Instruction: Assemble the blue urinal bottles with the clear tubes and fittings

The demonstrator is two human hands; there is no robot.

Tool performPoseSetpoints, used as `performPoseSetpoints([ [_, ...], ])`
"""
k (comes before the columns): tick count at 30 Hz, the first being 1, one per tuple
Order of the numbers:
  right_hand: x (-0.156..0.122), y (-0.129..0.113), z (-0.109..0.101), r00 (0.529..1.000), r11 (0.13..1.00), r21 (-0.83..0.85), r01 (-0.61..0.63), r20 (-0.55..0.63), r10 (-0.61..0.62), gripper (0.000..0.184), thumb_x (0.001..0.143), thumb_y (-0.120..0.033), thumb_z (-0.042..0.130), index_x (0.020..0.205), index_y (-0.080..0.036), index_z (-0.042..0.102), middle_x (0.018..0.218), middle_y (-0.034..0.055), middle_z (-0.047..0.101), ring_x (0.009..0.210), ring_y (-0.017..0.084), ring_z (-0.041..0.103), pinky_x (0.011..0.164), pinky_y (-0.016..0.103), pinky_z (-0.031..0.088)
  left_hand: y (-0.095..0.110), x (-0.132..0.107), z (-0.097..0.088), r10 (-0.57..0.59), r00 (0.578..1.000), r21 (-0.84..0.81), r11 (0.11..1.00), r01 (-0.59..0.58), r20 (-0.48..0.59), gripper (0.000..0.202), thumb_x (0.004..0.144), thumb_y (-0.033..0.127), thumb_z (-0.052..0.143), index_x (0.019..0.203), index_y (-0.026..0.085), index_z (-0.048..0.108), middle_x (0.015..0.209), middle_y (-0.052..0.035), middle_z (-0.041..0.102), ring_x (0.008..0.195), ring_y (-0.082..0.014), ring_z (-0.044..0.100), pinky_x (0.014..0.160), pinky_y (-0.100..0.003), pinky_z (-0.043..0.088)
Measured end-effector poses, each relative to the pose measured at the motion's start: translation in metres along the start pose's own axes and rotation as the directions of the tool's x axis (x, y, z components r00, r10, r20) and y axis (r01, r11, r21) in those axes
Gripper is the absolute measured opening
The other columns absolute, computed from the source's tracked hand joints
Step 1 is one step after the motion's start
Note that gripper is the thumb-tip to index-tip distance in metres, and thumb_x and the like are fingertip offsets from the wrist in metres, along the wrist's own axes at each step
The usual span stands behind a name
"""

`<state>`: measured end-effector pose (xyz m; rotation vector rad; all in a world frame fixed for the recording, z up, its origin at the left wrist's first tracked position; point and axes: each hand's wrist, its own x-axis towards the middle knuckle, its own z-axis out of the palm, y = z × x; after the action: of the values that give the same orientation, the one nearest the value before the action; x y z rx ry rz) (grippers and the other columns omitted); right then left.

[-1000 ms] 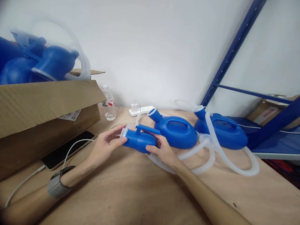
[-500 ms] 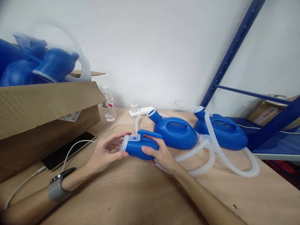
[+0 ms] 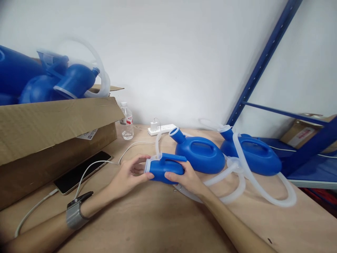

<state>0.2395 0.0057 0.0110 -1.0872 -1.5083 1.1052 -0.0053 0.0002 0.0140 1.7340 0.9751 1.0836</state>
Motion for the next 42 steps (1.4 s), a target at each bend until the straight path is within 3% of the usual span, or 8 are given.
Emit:
performPoseSetpoints([
  [5,0.001,0.003,0.003,0.998,0.999,-0.043,-0.008,-0.062,0.006,0.069,0.060,-0.069,0.090,0.114,-0.028,0.080,0.130,0.0099,0.073,0.123,0.037,0.066,0.104,0.054,0.056,0.001,0.000,0.000,-0.023,1.000,0.027,0.999,0.023,0.008,0.065,0.084,0.056,0.078,0.137,0.022,0.062,0.121,-0.0129,0.077,0.105,-0.0308,0.076,0.090,-0.046,0.063],
  [10,0.001,-0.001,0.004,0.999,0.998,-0.067,0.016,0.041,-0.013,0.066,0.062,-0.065,0.091,0.116,-0.029,0.079,0.122,0.0082,0.077,0.118,0.036,0.070,0.103,0.055,0.057,0.011,0.001,-0.004,0.171,0.984,0.018,0.985,-0.172,0.041,0.046,0.095,0.050,0.068,0.134,0.025,0.067,0.149,-0.0101,0.063,0.140,-0.0315,0.056,0.121,-0.049,0.042],
  [14,-0.004,-0.004,0.008,0.992,0.990,-0.140,0.023,0.127,-0.005,0.069,0.061,-0.057,0.093,0.120,-0.026,0.076,0.121,0.0087,0.078,0.112,0.036,0.072,0.097,0.054,0.061,0.022,0.002,-0.004,0.038,0.997,-0.199,0.980,-0.023,0.068,0.032,0.097,0.053,0.064,0.102,0.021,0.071,0.127,-0.0089,0.075,0.115,-0.0255,0.069,0.100,-0.038,0.055],
  [18,-0.007,-0.002,0.012,0.991,0.991,-0.129,0.030,0.133,-0.013,0.067,0.063,-0.059,0.092,0.120,-0.026,0.076,0.121,0.0081,0.077,0.113,0.036,0.072,0.095,0.053,0.061,0.026,0.003,-0.004,-0.032,0.996,-0.237,0.970,0.050,0.082,0.036,0.089,0.051,0.074,0.082,0.019,0.059,0.109,-0.0070,0.075,0.094,-0.0190,0.067,0.083,-0.030,0.053],
  [25,-0.006,0.000,0.016,0.993,0.995,-0.096,0.038,0.111,-0.027,0.065,0.065,-0.061,0.091,0.117,-0.024,0.077,0.118,0.0094,0.078,0.111,0.036,0.073,0.096,0.054,0.061,0.023,0.004,-0.005,0.025,0.995,-0.129,0.992,-0.012,0.100,0.042,0.097,0.050,0.062,0.073,0.020,0.046,0.097,-0.0064,0.068,0.087,-0.0170,0.060,0.074,-0.027,0.044],
  [31,-0.007,0.002,0.014,0.990,0.993,-0.080,0.085,0.122,-0.075,0.063,0.064,-0.061,0.092,0.116,-0.028,0.079,0.120,0.0079,0.079,0.112,0.036,0.073,0.097,0.053,0.060,0.020,0.004,-0.002,0.010,0.999,-0.113,0.994,-0.004,0.052,0.042,0.093,0.049,0.065,0.071,0.021,0.042,0.072,0.0026,0.047,0.066,-0.0115,0.040,0.060,-0.024,0.032],
  [34,-0.008,0.002,0.014,0.987,0.991,-0.105,0.087,0.146,-0.071,0.065,0.066,-0.063,0.090,0.120,-0.028,0.078,0.122,0.0082,0.079,0.111,0.035,0.073,0.094,0.052,0.062,0.020,0.003,-0.001,0.002,0.999,-0.133,0.991,0.004,0.047,0.041,0.090,0.046,0.067,0.070,0.020,0.042,0.071,0.0023,0.047,0.066,-0.0111,0.040,0.060,-0.024,0.033],
  [42,-0.012,-0.003,0.028,0.931,0.803,-0.476,0.359,0.124,-0.342,0.037,0.091,-0.048,0.073,0.121,-0.028,0.078,0.117,0.0083,0.080,0.108,0.031,0.074,0.099,0.050,0.059,0.018,0.002,0.003,-0.038,0.997,-0.175,0.984,0.026,-0.063,0.034,0.082,0.038,0.072,0.066,0.019,0.048,0.068,0.0005,0.057,0.064,-0.0110,0.049,0.058,-0.021,0.037],
])
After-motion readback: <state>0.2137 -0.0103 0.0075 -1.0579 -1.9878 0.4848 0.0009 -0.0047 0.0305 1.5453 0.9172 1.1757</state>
